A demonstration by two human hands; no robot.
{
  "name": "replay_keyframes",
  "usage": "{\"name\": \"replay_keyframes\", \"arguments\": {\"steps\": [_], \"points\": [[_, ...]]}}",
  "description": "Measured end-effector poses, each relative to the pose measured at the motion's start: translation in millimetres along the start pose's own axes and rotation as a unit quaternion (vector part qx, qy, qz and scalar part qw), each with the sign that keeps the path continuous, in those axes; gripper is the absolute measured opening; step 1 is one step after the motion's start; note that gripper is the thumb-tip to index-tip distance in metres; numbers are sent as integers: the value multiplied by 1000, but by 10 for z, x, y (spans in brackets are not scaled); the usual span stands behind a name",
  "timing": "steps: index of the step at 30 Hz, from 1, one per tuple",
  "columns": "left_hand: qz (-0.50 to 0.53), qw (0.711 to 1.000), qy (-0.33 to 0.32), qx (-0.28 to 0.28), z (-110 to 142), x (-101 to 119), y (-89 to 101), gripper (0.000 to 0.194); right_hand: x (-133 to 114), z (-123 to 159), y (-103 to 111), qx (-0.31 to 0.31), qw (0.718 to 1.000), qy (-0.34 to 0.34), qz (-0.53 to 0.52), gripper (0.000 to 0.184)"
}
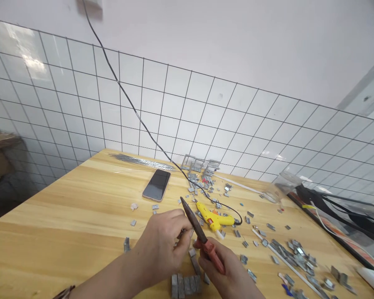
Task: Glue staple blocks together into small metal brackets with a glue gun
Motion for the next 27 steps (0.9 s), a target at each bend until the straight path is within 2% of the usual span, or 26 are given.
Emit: {"name": "replay_keyframes", "arguments": {"steps": [4, 8, 13, 16, 18, 21, 23, 24, 27], "points": [[17, 999, 26, 10, 3, 18, -7, 20, 42, -8, 0, 34, 997, 49, 38, 15], [111, 989, 98, 26, -5, 45, -39, 19, 71, -5, 18, 90, 988, 100, 74, 28], [224, 936, 268, 41, 47, -39, -156, 20, 117, -112, -15, 109, 984, 124, 74, 31], [245, 918, 310, 30, 68, -96, -185, 23, 94, -164, -35, 101, 984, 126, 70, 29], [245, 920, 304, 21, 52, -118, -162, 22, 62, -160, -28, 77, 990, 108, 57, 26], [216, 939, 267, 23, 17, -135, -86, 17, 38, -116, -28, -30, 999, 32, 9, 14], [157, 967, 198, 19, -10, -118, -35, 17, 24, -76, -31, -100, 995, -4, -22, 11], [116, 981, 153, 14, -18, -100, -17, 18, 16, -61, -26, -117, 993, -9, -31, 11], [1, 999, 50, -3, -13, -47, 0, 21, 14, -50, -10, -118, 992, -17, -31, 10]]}}
Point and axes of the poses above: each hand's wrist, its own z-axis away from the middle knuckle, its own y-axis out of the back of the hand, x = y × z, the point moved 4 cm from there along -z, towards the middle knuckle, and after that the axes turned 12 degrees about -y, right-handed, at the moved point
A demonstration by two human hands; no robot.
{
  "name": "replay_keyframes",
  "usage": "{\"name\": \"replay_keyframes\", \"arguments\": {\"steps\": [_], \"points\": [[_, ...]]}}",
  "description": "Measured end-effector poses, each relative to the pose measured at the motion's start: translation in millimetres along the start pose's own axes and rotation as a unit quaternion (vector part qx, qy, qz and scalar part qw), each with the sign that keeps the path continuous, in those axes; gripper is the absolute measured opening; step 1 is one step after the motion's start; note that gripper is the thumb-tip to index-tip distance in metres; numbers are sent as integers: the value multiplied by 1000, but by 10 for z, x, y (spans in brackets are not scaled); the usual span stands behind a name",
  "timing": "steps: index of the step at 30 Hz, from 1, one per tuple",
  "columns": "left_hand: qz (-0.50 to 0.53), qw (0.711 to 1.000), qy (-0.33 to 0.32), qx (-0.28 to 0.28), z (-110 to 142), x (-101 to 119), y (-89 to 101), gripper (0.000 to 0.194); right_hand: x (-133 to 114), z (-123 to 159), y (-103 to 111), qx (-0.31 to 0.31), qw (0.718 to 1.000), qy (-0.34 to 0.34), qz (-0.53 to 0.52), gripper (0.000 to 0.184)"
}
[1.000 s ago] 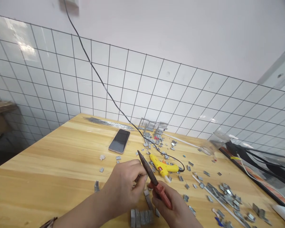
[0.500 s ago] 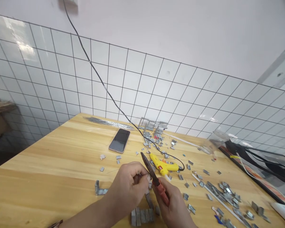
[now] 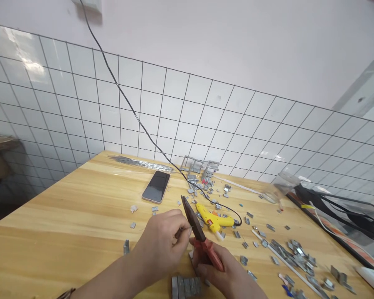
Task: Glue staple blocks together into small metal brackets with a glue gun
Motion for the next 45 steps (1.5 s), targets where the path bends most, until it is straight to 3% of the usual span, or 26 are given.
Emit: {"name": "replay_keyframes", "arguments": {"steps": [4, 9, 25, 32, 37, 40, 42, 45], "points": [[-94, 993, -63, -12, 16, 58, 4, 23, 41, -15, -10, 24, 1000, -12, 10, 5], [-166, 980, -111, -15, 14, 120, 14, 24, 96, -38, -17, 76, 996, -18, 34, 13], [-231, 961, -154, -13, 16, 146, -8, 27, 90, -47, -18, 128, 989, 32, 72, 16], [-102, 991, -82, 9, 36, 135, -32, 24, 95, -51, -22, 199, 972, 93, 86, 40], [23, 997, -79, -12, -23, 122, 73, 22, 80, -23, -78, 163, 982, 87, 46, 48], [84, 995, -44, -32, -56, 111, 117, 23, 70, -19, -90, 142, 986, 75, 45, 46], [111, 993, 4, -32, -54, 88, 88, 23, 43, -9, -49, 171, 978, 97, 71, 40], [133, 986, 103, 10, -22, 15, -4, 22, 4, 23, 61, 279, 941, 123, 147, 29]]}}
Point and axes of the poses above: each hand's wrist, its own z-axis away from the middle knuckle, its own y-axis out of the back of the hand, x = y × z, the point moved 4 cm from there along -z, towards the middle knuckle, and after that the axes turned 12 degrees about -y, right-handed, at the moved point
